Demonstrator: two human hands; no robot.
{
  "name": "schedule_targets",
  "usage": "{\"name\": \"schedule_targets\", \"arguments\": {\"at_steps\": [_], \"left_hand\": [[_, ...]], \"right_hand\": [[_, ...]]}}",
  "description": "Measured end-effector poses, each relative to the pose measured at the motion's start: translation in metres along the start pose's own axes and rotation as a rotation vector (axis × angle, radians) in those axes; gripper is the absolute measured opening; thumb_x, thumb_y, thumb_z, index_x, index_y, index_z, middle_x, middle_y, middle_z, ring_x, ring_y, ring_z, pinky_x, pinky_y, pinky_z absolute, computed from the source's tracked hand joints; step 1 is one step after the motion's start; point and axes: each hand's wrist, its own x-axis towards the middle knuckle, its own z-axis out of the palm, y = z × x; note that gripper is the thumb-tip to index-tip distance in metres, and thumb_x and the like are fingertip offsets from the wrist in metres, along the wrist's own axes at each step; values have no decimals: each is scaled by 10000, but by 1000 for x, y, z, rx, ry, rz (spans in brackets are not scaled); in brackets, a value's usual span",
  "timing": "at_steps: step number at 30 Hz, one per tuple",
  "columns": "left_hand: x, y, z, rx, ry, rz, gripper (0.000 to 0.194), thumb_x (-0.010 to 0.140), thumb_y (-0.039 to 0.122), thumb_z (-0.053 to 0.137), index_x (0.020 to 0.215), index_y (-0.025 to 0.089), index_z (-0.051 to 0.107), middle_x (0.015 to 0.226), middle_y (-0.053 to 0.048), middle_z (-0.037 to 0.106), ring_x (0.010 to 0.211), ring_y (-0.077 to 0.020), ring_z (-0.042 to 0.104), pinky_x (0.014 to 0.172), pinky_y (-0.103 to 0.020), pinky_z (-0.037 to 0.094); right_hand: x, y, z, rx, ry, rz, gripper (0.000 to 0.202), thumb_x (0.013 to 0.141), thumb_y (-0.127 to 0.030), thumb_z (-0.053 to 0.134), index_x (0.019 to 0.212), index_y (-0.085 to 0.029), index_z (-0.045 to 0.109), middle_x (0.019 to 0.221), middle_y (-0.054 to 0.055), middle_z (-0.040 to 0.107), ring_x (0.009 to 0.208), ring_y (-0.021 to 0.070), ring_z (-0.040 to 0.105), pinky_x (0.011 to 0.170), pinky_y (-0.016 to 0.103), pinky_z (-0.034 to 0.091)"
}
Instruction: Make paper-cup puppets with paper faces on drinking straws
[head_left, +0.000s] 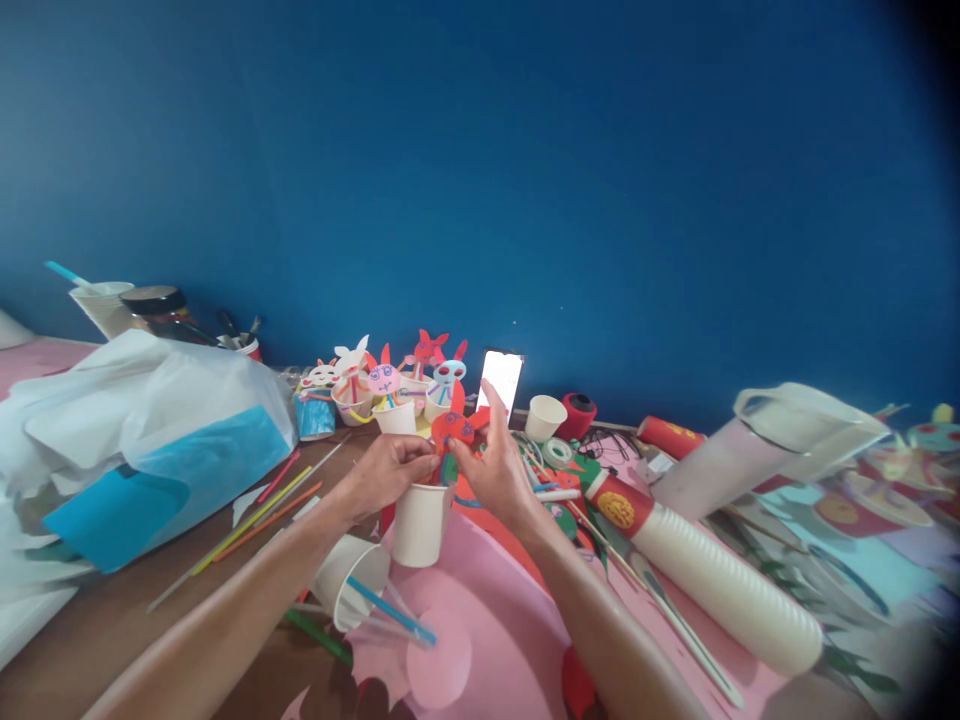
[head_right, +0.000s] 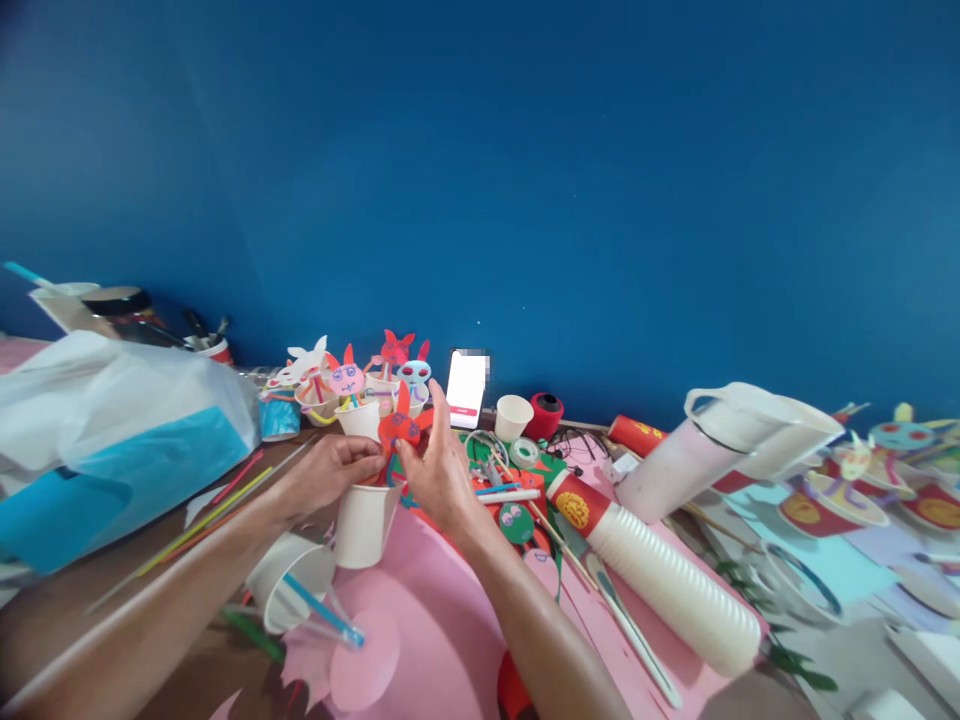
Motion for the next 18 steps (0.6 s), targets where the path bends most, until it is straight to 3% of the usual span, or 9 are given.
{"name": "schedule_targets", "arguments": {"at_steps": [4, 11, 18], "left_hand": [[-1, 0, -1, 21, -36, -22, 226, 730, 347, 529, 662, 137, 576, 522, 38, 492, 468, -85, 409, 430, -188, 291], [0, 2, -4, -13, -108, -33, 223, 714, 317, 543, 813, 136, 626, 629, 2, 591, 526, -116, 482, 469, -200, 335], [2, -2, -5, 74, -20, 4, 293, 737, 373, 519, 553, 146, 496, 472, 53, 411, 438, -71, 339, 416, -191, 251]], "right_hand": [[2, -1, -5, -32, -73, 2, 704, 762, -177, 515, 1360, -206, 145, 858, 59, 604, 730, 208, 564, 686, 340, 446], [4, -5, -12, -141, -152, -22, 728, 765, -183, 513, 1371, -214, 110, 762, 30, 605, 667, 196, 540, 643, 318, 433], [1, -6, -8, -149, -151, -23, 729, 771, -198, 516, 1374, -220, 106, 762, 33, 598, 641, 188, 526, 632, 320, 426]]}}
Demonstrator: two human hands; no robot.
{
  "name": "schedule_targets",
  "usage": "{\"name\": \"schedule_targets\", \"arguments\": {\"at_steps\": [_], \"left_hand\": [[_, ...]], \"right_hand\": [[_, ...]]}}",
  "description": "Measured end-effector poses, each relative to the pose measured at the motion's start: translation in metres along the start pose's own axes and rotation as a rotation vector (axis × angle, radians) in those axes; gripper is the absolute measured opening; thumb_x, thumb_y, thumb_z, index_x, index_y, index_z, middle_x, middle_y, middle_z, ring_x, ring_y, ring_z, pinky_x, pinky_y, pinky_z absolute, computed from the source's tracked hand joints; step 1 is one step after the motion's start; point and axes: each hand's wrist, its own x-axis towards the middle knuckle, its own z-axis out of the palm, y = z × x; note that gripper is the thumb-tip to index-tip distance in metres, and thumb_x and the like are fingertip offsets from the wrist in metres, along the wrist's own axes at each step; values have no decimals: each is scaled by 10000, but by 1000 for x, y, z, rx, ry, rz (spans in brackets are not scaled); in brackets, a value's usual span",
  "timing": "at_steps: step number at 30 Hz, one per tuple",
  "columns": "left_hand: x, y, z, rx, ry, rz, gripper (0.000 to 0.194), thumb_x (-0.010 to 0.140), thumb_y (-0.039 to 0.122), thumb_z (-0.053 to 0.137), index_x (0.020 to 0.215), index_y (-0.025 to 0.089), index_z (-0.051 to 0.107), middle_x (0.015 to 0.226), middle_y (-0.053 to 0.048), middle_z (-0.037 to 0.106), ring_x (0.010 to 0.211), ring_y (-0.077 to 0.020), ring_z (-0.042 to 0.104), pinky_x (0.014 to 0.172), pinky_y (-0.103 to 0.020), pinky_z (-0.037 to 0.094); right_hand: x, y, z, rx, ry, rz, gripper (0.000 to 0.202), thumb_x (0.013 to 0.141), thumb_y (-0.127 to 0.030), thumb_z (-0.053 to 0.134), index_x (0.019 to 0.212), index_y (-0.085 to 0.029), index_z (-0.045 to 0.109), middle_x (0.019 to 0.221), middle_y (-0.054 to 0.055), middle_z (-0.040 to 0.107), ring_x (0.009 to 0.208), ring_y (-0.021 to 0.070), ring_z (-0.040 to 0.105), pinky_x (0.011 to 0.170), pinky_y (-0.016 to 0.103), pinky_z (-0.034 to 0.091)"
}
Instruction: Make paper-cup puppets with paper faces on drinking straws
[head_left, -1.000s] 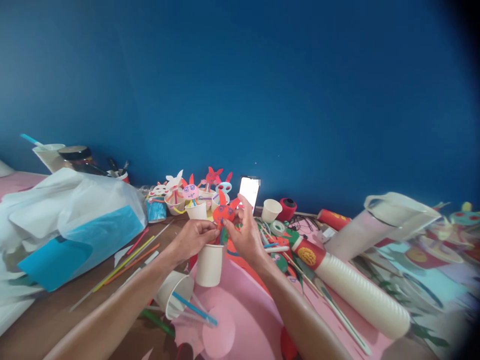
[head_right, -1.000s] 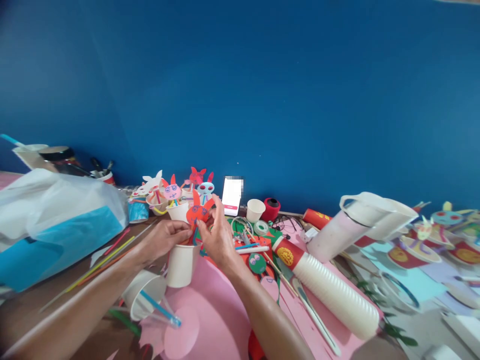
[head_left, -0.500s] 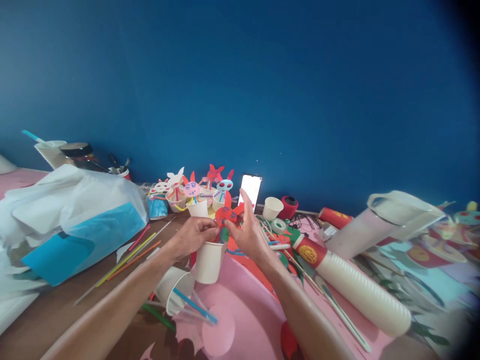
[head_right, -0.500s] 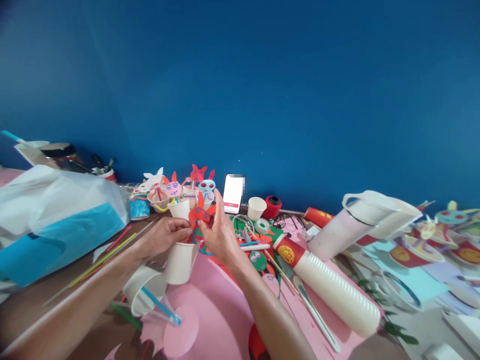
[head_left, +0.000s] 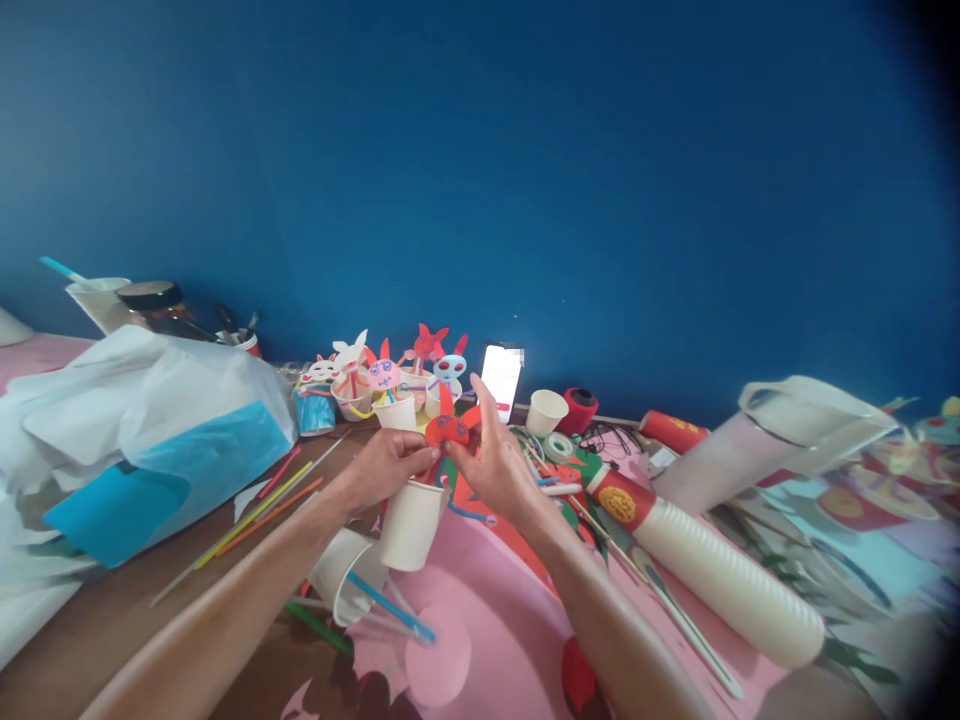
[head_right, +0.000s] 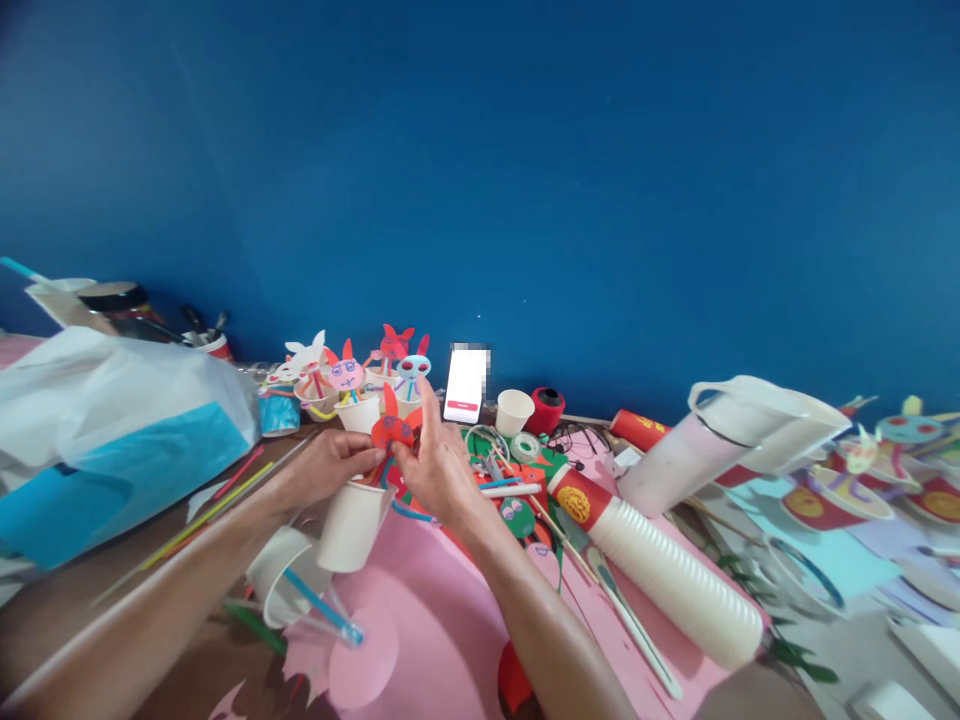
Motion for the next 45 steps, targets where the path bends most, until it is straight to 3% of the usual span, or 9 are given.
{"name": "schedule_targets", "arguments": {"at_steps": [8, 12, 15, 27, 31, 35, 37, 42, 45], "left_hand": [[-3, 14, 1, -80, 118, -9, 273, 720, 341, 545, 539, 141, 503, 469, 57, 445, 431, -66, 361, 417, -182, 253], [-4, 14, 2, -120, 137, 26, 275, 727, 352, 545, 552, 141, 514, 457, 62, 446, 427, -68, 376, 423, -181, 260], [-5, 12, 4, -137, 117, 47, 255, 735, 344, 537, 583, 139, 547, 481, 53, 486, 449, -79, 420, 439, -183, 293], [-10, 21, 4, 48, 56, 166, 224, 740, 279, 527, 830, 142, 679, 772, -30, 690, 763, -199, 614, 670, -254, 462], [-9, 19, -4, 35, 192, 176, 265, 742, 296, 542, 956, 174, 639, 957, -45, 676, 903, -206, 601, 781, -277, 457], [-6, 14, -11, -36, 282, 165, 241, 740, 334, 555, 882, 159, 639, 900, -60, 682, 857, -199, 613, 769, -282, 458], [-5, 13, -13, -18, 226, 151, 235, 748, 347, 546, 822, 149, 647, 794, -52, 686, 770, -185, 618, 719, -265, 459], [-6, 11, -8, 61, -163, -34, 377, 768, 444, 485, 631, 141, 665, 629, -67, 669, 586, -171, 601, 582, -239, 440], [-6, 8, 1, -9, -233, -127, 390, 759, 476, 482, 704, 144, 680, 703, -93, 680, 638, -185, 599, 536, -228, 428]], "right_hand": [[5, 2, -3, 344, 214, 69, 584, 769, -315, 546, 1291, -212, 305, 867, 36, 568, 707, 151, 526, 605, 261, 430], [8, 7, -1, 528, 22, 212, 326, 819, -437, 436, 853, -156, 598, 652, -5, 527, 562, 106, 461, 468, 199, 344], [7, 8, 8, 574, -104, 228, 322, 787, -436, 485, 713, -146, 602, 600, -17, 519, 527, 94, 433, 476, 196, 333], [7, 13, 12, 554, -87, 215, 204, 739, -327, 552, 795, -154, 645, 695, -2, 600, 624, 126, 513, 565, 211, 391], [11, 22, 3, 557, -24, 238, 203, 733, -324, 545, 752, -144, 637, 642, -10, 577, 566, 106, 481, 529, 203, 368], [16, 35, -10, 541, 42, 275, 226, 715, -347, 549, 699, -134, 621, 555, -27, 511, 473, 81, 390, 444, 197, 294], [17, 39, -17, 545, 64, 281, 234, 713, -354, 544, 728, -134, 623, 560, -27, 502, 461, 77, 364, 429, 198, 273], [18, 40, -30, 565, 126, 262, 220, 719, -347, 533, 690, -138, 593, 535, -37, 426, 462, 71, 314, 414, 196, 238], [18, 37, -33, 586, 137, 247, 220, 715, -347, 538, 645, -141, 565, 512, -46, 375, 449, 63, 284, 398, 192, 216]]}}
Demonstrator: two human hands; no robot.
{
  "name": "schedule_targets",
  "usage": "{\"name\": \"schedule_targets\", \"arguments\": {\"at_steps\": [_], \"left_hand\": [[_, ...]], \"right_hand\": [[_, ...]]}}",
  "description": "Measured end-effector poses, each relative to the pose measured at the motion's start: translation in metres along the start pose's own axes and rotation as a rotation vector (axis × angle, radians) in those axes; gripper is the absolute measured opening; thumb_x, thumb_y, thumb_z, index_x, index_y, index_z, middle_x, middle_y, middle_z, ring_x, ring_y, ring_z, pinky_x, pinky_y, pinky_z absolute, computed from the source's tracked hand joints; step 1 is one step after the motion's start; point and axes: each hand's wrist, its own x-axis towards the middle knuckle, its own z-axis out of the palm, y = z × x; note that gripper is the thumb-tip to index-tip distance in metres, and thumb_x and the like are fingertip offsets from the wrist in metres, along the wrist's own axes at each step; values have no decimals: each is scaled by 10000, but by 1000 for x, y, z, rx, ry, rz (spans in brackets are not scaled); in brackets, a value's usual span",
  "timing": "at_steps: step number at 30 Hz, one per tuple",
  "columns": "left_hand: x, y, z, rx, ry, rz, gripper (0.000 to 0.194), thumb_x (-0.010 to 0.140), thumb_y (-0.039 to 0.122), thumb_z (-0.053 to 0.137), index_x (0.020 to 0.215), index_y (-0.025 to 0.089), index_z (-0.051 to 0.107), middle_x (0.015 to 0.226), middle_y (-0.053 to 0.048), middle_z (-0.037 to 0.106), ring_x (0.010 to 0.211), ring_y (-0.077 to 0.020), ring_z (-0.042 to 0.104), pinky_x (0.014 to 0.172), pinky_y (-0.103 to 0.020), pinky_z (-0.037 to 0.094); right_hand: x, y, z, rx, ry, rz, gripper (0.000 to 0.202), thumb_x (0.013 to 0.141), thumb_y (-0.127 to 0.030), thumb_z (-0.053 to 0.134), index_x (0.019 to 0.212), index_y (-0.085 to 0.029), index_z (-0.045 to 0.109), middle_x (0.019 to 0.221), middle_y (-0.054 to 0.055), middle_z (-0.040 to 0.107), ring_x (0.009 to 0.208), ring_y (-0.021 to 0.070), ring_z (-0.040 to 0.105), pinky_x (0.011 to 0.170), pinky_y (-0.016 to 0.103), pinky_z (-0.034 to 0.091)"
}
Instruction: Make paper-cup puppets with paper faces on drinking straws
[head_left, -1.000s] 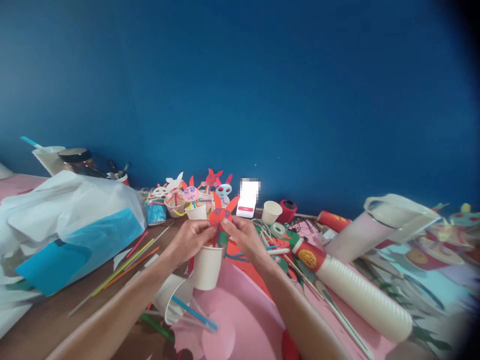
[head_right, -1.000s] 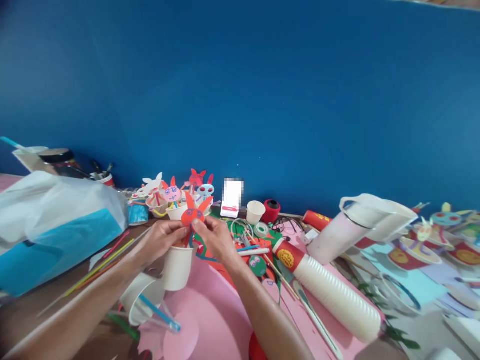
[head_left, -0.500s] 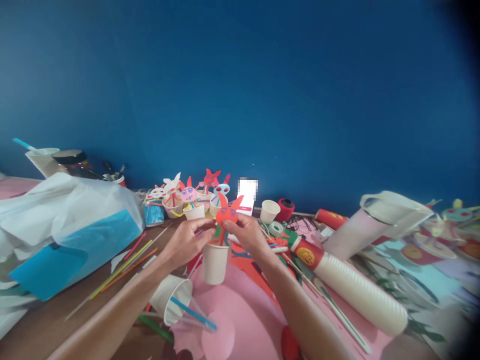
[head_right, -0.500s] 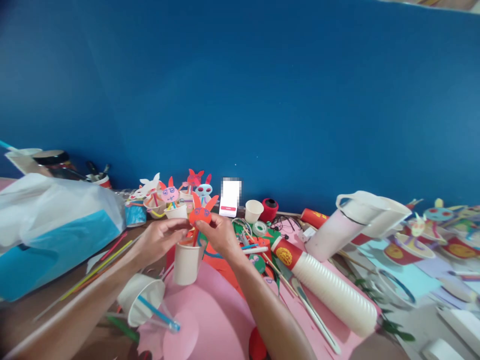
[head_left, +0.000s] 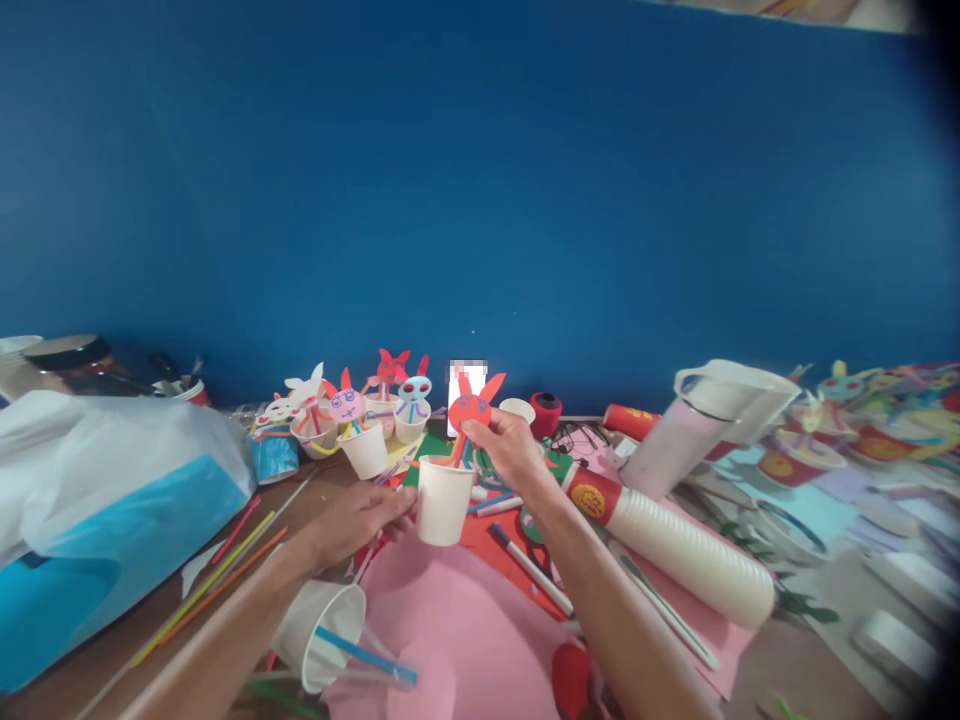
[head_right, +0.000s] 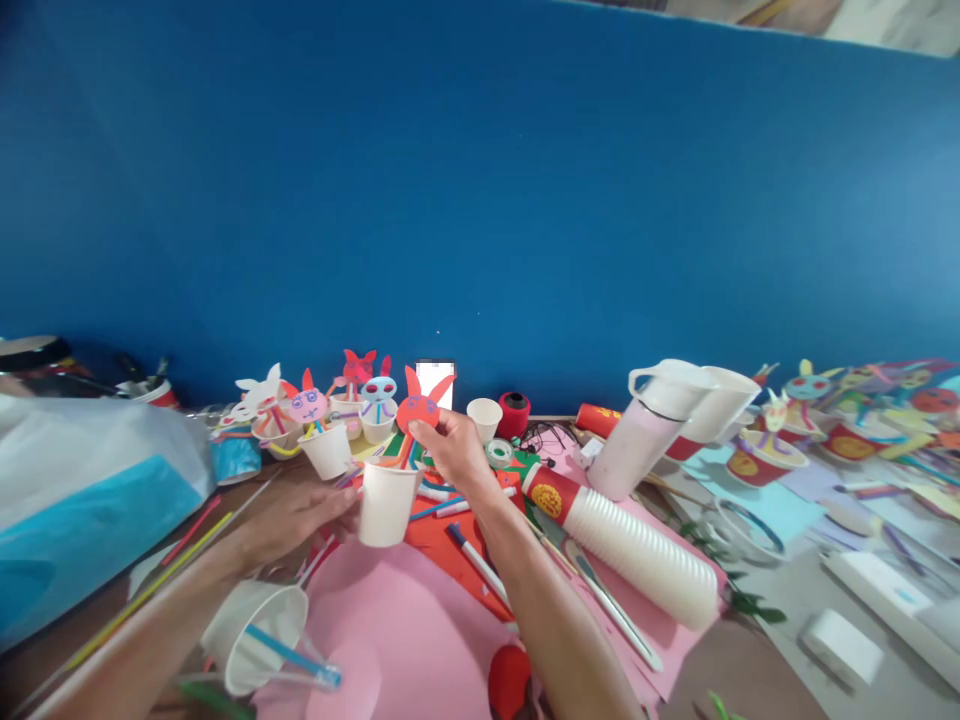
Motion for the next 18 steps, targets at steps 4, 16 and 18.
{"name": "schedule_targets", "arguments": {"at_steps": [4, 16, 18], "left_hand": [[0, 3, 14, -184, -39, 39, 390, 752, 445, 522, 1008, 170, 627, 978, -110, 654, 813, -208, 581, 599, -242, 443], [0, 4, 26, -547, -61, -1, 577, 568, 364, 729, 1093, 169, 591, 1133, -138, 597, 1053, -314, 516, 891, -413, 393], [-1, 5, 27, -554, -50, 4, 584, 563, 347, 736, 1096, 159, 589, 1137, -147, 593, 1060, -317, 511, 903, -418, 384]], "right_hand": [[-3, -5, 3, 31, -21, -18, 211, 721, -345, 541, 706, -141, 594, 545, -34, 435, 462, 67, 325, 415, 189, 260], [-9, -6, 9, -9, -63, -26, 246, 745, -342, 529, 826, -136, 638, 631, 2, 528, 531, 95, 434, 455, 186, 354], [-9, -7, 10, -5, -65, -36, 244, 745, -335, 533, 835, -137, 644, 634, 1, 528, 524, 90, 422, 444, 180, 344]]}}
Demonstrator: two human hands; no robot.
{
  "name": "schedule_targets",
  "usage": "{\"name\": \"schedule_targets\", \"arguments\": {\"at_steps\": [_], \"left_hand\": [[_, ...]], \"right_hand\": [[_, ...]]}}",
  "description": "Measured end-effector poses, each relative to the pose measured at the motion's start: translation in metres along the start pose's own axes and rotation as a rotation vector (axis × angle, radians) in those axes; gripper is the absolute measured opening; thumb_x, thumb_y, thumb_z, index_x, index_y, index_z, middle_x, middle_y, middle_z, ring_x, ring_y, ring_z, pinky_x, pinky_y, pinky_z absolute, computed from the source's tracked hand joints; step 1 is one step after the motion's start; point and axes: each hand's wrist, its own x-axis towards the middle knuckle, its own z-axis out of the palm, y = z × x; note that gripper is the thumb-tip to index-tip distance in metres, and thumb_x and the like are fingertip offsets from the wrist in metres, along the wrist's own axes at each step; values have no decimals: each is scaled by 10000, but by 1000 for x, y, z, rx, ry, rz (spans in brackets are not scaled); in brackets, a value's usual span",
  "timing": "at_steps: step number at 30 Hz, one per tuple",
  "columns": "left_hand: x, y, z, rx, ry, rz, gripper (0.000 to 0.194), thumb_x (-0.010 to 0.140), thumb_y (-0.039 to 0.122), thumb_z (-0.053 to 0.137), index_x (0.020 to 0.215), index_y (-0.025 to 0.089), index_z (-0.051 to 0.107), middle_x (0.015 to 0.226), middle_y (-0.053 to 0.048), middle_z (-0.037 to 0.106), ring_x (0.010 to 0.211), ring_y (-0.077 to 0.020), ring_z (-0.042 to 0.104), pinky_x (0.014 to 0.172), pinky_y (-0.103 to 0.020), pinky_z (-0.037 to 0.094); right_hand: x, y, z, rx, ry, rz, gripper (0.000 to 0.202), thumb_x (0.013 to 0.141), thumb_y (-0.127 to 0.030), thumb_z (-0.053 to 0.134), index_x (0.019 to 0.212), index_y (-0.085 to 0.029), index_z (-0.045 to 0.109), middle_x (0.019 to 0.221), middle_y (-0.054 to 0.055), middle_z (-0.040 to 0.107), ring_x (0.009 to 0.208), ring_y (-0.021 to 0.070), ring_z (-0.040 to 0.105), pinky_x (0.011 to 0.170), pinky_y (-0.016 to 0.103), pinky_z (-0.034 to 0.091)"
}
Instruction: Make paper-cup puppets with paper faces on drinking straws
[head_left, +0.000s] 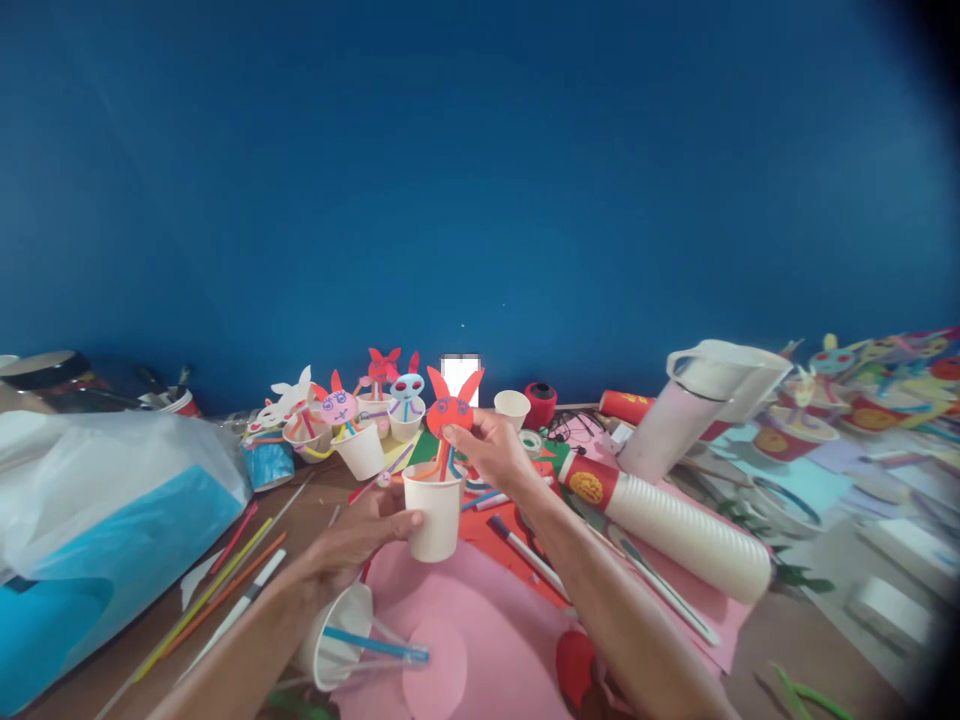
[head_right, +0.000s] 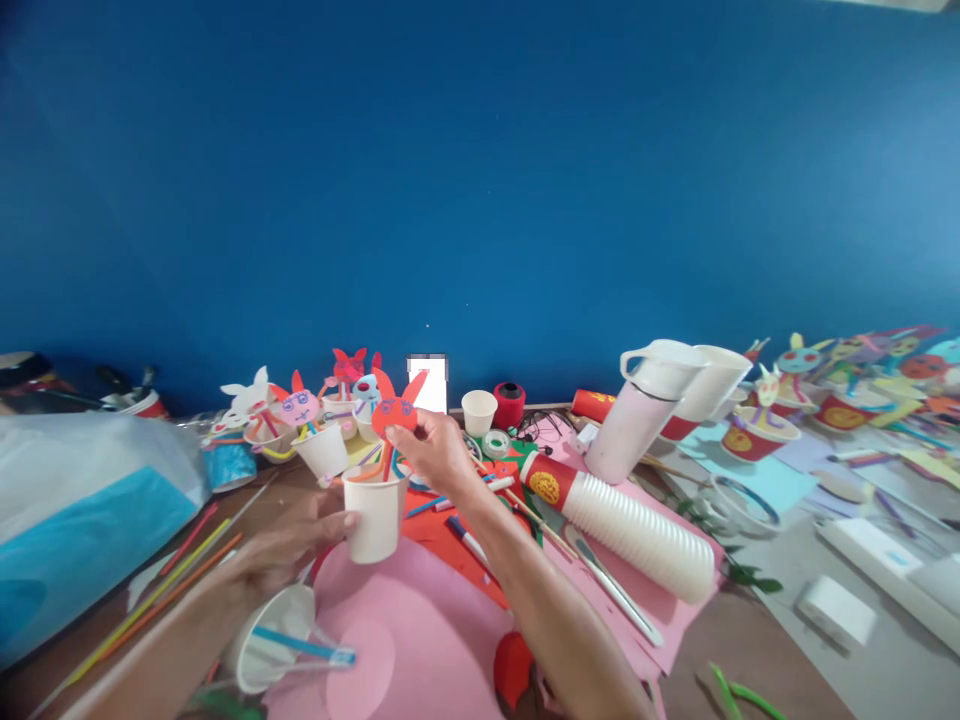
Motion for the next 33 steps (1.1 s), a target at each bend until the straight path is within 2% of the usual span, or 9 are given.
{"name": "schedule_targets", "arguments": {"at_steps": [4, 9, 14, 19, 23, 27, 30, 33], "left_hand": [[-1, 2, 2, 1, 15, 20, 557, 592, 326, 723, 1105, 160, 586, 1126, -145, 599, 1048, -308, 522, 908, -415, 380], [2, 0, -3, -12, -27, -5, 532, 633, 310, 697, 1131, 177, 565, 1146, -129, 590, 1051, -293, 524, 893, -396, 398], [2, -2, -8, 10, 13, -22, 530, 659, 296, 679, 1151, 160, 540, 1175, -143, 567, 1073, -294, 507, 889, -395, 400], [0, 2, -5, -7, -50, -23, 520, 671, 299, 668, 1157, 167, 537, 1180, -134, 567, 1061, -282, 519, 866, -366, 419], [2, 0, -7, -41, -1, -39, 515, 659, 296, 678, 1143, 189, 541, 1186, -115, 566, 1044, -271, 533, 833, -349, 442], [4, -2, -9, -67, 14, -73, 493, 653, 295, 681, 1117, 186, 556, 1148, -116, 589, 1025, -267, 546, 830, -357, 443], [4, -1, -10, -103, -1, -78, 488, 649, 297, 683, 1106, 176, 562, 1106, -119, 611, 1002, -268, 559, 823, -361, 443], [3, 1, -13, -126, -12, -59, 456, 672, 286, 667, 1100, 170, 565, 1090, -118, 617, 985, -257, 566, 820, -353, 440]], "right_hand": [[0, -2, 1, -15, -8, -7, 253, 740, -343, 541, 848, -143, 654, 593, -13, 507, 476, 79, 375, 413, 177, 308], [1, 0, 0, -48, -27, -5, 270, 735, -373, 552, 830, -141, 653, 606, -14, 519, 484, 73, 363, 417, 173, 295], [1, 1, 0, -68, -18, 25, 267, 738, -371, 548, 815, -138, 653, 615, -10, 526, 494, 78, 381, 412, 170, 296], [-1, -7, 1, -6, -40, 39, 254, 768, -339, 506, 850, -157, 663, 577, -23, 512, 472, 78, 388, 415, 176, 312], [-1, -10, 1, -4, -26, 45, 227, 759, -345, 514, 722, -154, 631, 538, -40, 452, 437, 63, 325, 389, 180, 254], [0, -10, -1, -38, -15, 62, 315, 764, -400, 503, 572, -153, 535, 494, -47, 416, 411, 56, 304, 376, 186, 217], [1, -10, -6, -43, -22, 80, 326, 779, -440, 484, 663, -151, 580, 535, -30, 492, 430, 67, 374, 383, 181, 247], [3, -11, -13, -28, 1, 74, 341, 788, -461, 475, 816, -153, 619, 657, 13, 592, 563, 111, 510, 447, 181, 340]]}}
